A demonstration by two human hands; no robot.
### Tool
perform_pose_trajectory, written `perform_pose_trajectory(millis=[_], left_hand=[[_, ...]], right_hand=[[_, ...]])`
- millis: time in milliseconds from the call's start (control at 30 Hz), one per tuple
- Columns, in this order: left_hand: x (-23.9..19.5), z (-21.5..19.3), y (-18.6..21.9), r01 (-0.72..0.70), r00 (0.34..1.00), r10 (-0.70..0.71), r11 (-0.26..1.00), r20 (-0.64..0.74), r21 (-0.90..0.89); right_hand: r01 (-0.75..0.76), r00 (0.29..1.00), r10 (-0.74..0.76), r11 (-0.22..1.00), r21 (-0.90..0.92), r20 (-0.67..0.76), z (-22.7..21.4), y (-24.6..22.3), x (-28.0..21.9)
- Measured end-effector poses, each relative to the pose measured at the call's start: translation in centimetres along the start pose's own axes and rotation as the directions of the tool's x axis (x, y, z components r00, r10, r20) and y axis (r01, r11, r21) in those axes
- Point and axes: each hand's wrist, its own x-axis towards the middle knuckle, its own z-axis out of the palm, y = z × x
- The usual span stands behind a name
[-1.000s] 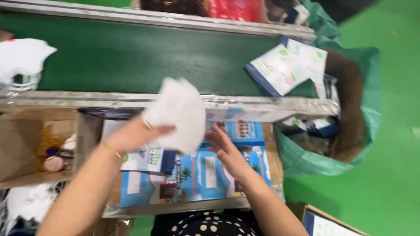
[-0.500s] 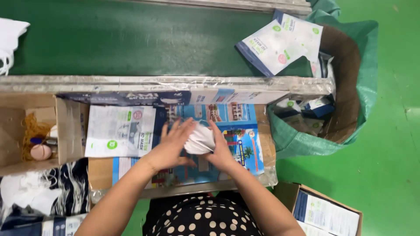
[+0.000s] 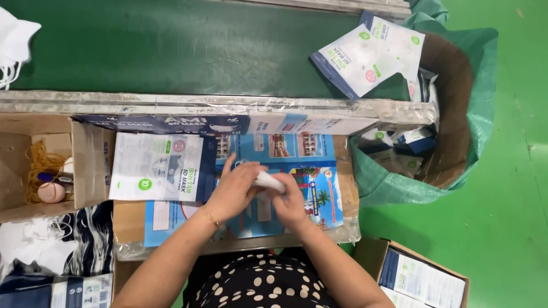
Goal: Packing face masks into plastic bags and placing them on a conveyor belt or in boxes.
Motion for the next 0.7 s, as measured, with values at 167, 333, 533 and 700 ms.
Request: perform_pose_trajectory(millis=[167, 333, 533, 700], left_hand=[[0.8, -1.7, 0.6, -0.061, 0.994, 0.070, 0.992, -0.082, 0.113], [0.5, -1.4, 1.6, -0.097, 0.995, 0.099, 0.984, -0.003, 0.151], [0.6, -2.0, -0.8, 0.046, 0.999, -0.048, 0.991, -0.013, -0.127], [-2.1, -2.8, -3.9, 0.376, 0.886, -0.279, 0.899, -0.369, 0.224]], right_hand=[[0.283, 0.958, -0.262, 0.932, -0.225, 0.120, -0.3, -1.8, 1.3], [0.244, 0.954, -0.193, 0.945, -0.219, 0.230, 0.5, -3.3, 1.0], [0.095, 0.951, 0.012, 0.940, -0.328, 0.309, -3.3, -4.6, 2.3], [-0.194, 0.954, 0.173, 0.979, 0.064, 0.244, -9.9, -3.8, 2.1]])
